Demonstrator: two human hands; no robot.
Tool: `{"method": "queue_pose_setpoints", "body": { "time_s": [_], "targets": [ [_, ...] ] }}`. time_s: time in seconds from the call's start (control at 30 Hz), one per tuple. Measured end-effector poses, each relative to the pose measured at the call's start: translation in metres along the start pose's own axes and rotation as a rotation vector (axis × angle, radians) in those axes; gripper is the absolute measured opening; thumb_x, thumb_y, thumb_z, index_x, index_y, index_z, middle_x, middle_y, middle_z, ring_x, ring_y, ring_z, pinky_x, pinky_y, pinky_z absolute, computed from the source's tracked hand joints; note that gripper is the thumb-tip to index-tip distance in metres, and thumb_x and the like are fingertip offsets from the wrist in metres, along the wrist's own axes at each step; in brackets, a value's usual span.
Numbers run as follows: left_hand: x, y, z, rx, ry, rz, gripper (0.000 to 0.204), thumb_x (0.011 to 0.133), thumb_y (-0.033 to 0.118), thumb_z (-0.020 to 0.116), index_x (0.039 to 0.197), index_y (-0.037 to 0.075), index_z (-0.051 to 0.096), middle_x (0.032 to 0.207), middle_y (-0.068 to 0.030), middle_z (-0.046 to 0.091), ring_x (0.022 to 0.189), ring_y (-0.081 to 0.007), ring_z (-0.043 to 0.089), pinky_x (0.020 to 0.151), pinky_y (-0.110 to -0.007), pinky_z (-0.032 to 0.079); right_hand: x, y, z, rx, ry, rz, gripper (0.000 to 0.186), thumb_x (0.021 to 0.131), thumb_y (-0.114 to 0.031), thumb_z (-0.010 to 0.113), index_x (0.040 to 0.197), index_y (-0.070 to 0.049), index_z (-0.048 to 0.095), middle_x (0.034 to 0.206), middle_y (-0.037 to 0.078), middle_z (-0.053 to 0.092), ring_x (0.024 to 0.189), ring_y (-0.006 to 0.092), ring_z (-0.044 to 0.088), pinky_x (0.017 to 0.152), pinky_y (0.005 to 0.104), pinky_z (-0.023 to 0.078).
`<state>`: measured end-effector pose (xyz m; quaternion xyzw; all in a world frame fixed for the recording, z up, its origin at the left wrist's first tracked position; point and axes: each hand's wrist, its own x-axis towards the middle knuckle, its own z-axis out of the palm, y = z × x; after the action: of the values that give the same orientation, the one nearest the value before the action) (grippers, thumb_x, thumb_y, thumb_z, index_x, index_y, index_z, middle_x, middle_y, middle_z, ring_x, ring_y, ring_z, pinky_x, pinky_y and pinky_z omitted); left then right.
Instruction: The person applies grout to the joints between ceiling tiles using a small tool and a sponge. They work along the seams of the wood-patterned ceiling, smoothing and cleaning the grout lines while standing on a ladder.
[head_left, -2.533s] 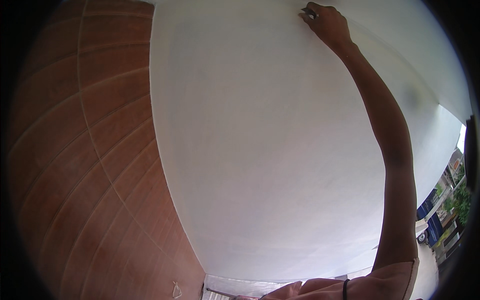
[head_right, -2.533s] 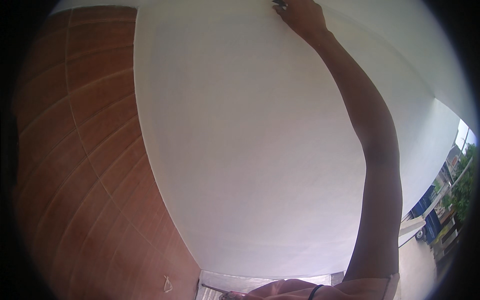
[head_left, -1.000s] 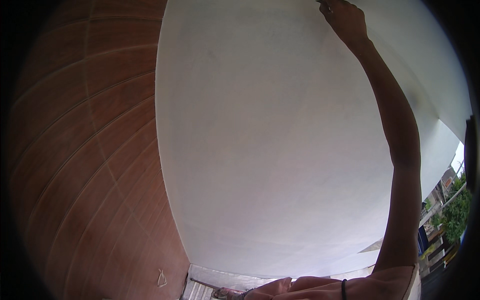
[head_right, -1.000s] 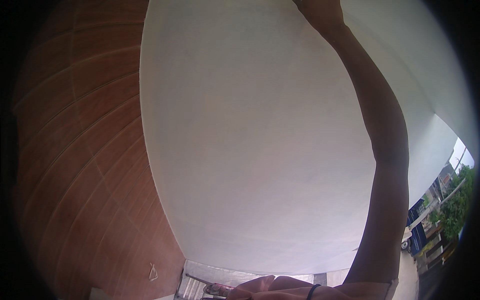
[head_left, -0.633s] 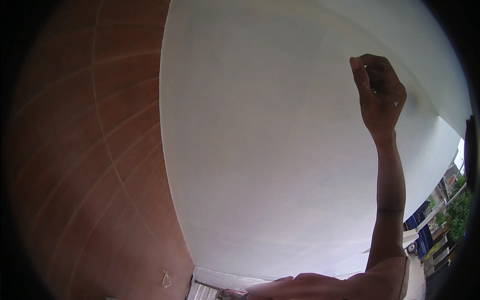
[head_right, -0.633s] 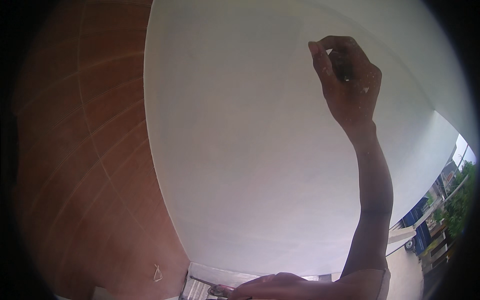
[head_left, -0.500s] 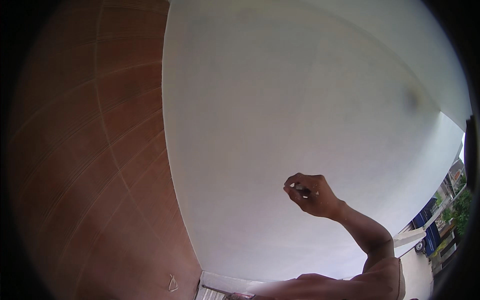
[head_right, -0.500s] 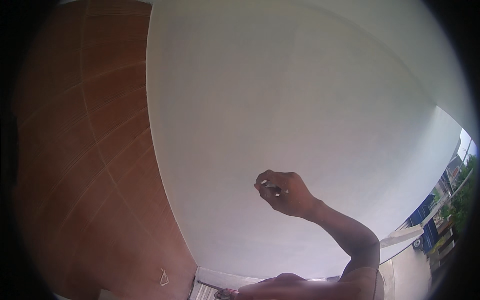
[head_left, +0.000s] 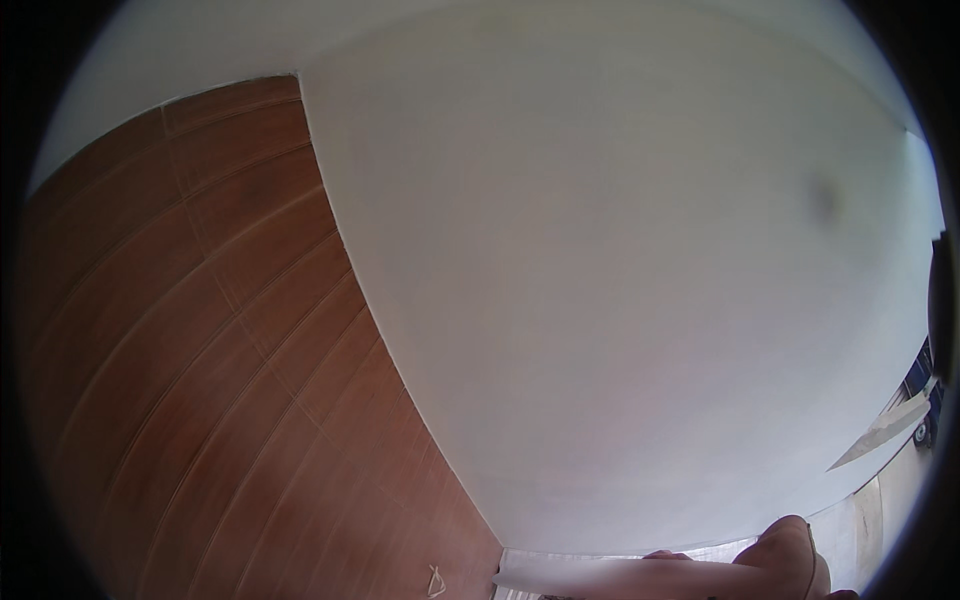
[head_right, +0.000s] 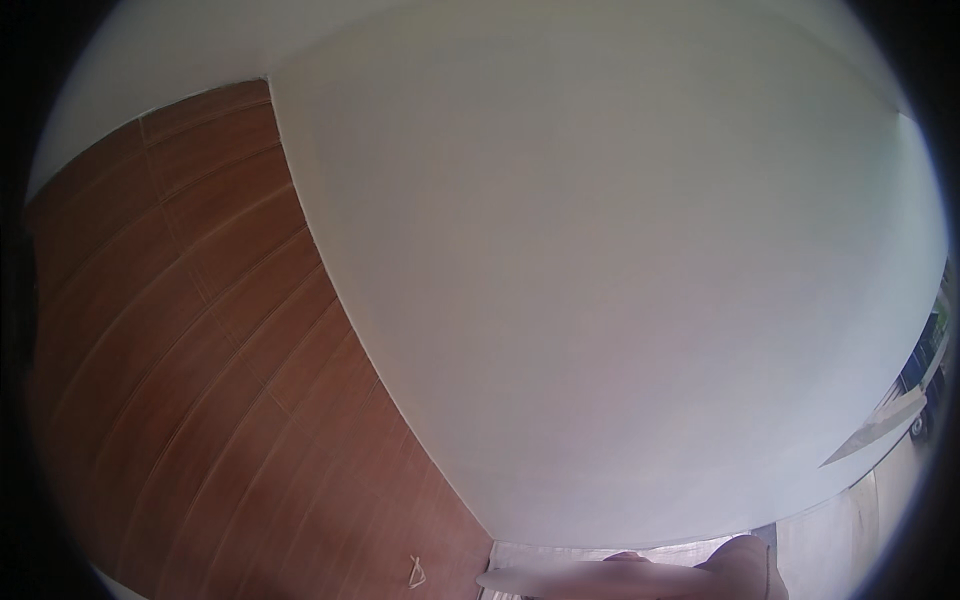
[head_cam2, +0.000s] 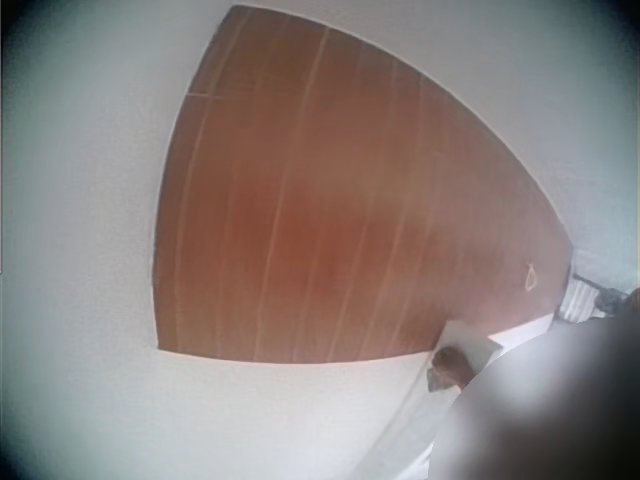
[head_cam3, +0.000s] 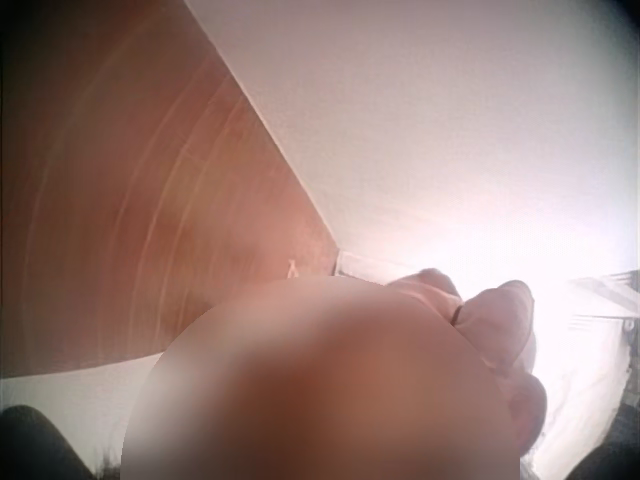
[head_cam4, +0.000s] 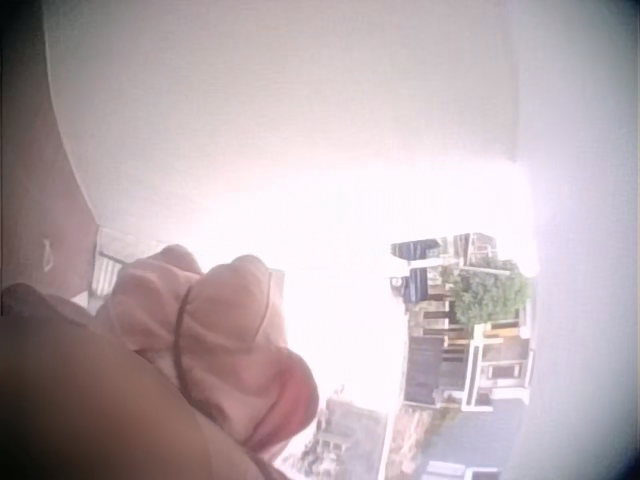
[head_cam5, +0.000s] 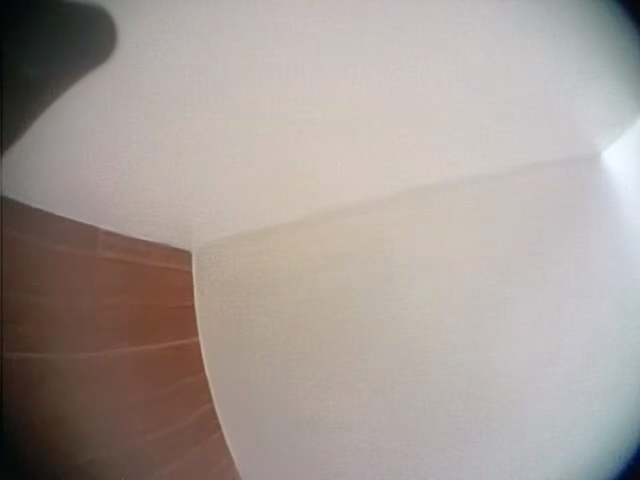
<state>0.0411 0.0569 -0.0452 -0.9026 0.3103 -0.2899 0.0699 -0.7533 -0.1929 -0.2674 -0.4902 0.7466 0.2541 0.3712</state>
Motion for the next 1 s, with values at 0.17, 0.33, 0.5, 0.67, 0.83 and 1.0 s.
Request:
{"method": "queue_pose_setpoints", "body": {
  "time_s": [0.17,0.33,0.5,0.67,0.83,1.0],
  "targets": [
    [-0.011,-0.014,0.047,0.078,0.12,0.048,0.033,0.097,0.039,0.067,0.107,0.007,0.067,0.113,-0.0126,0.065,0.107,-0.0324,0.06,0.087,-0.055,0.05,0.032,-0.123,-0.049,0.224,0.258,-0.314,0.047,0.089,-0.03,0.06,0.127,-0.007,0.074,0.128,0.024,0.071,0.121,0.0411,0.067,0.106,0.0475,0.054],
    [-0.014,-0.034,0.078,-0.004,-0.253,-0.065,0.04,0.101,0.033,0.059,0.134,0.009,0.06,0.137,-0.0109,0.057,0.124,-0.028,0.054,0.088,-0.061,0.05,0.013,-0.199,-0.115,0.279,0.346,-0.479,0.045,0.093,-0.031,0.057,0.123,-0.002,0.073,0.126,0.026,0.071,0.121,0.0447,0.065,0.107,0.0495,0.053],
    [-0.026,-0.027,0.071,1.42,0.039,0.413,0.038,0.105,0.032,0.051,0.134,0.011,0.063,0.136,-0.0095,0.061,0.12,-0.0237,0.056,0.092,-0.058,0.05,0.025,-0.19,-0.072,-0.044,0.322,-0.564,0.044,0.093,-0.03,0.056,0.124,-0.004,0.073,0.127,0.023,0.071,0.115,0.043,0.069,0.104,0.0509,0.054],
    [-0.026,-0.022,0.068,1.487,0.014,0.445,0.036,0.105,0.034,0.055,0.132,0.012,0.064,0.131,-0.0117,0.064,0.114,-0.0285,0.061,0.094,-0.06,0.049,0.037,-0.124,-0.003,0.007,0.075,-0.311,0.05,0.089,-0.036,0.059,0.126,-0.006,0.073,0.13,0.02,0.071,0.115,0.0407,0.07,0.102,0.0482,0.056],
    [-0.028,-0.026,0.059,1.472,0.016,0.436,0.036,0.104,0.035,0.057,0.131,0.012,0.064,0.131,-0.0121,0.064,0.114,-0.0298,0.06,0.095,-0.061,0.049,0.039,-0.094,0.035,0.078,0.023,-0.136,0.052,0.087,-0.039,0.06,0.127,-0.007,0.073,0.131,0.019,0.071,0.116,0.04,0.07,0.101,0.0476,0.057],
    [-0.032,-0.022,0.045,1.34,0.057,0.379,0.036,0.104,0.035,0.058,0.13,0.011,0.065,0.13,-0.0125,0.065,0.115,-0.0311,0.06,0.095,-0.062,0.048,0.051,-0.115,0.046,0.088,0.059,-0.157,0.054,0.085,-0.041,0.061,0.127,-0.008,0.073,0.132,0.019,0.071,0.116,0.0393,0.071,0.1,0.0471,0.058]
  ]
}}
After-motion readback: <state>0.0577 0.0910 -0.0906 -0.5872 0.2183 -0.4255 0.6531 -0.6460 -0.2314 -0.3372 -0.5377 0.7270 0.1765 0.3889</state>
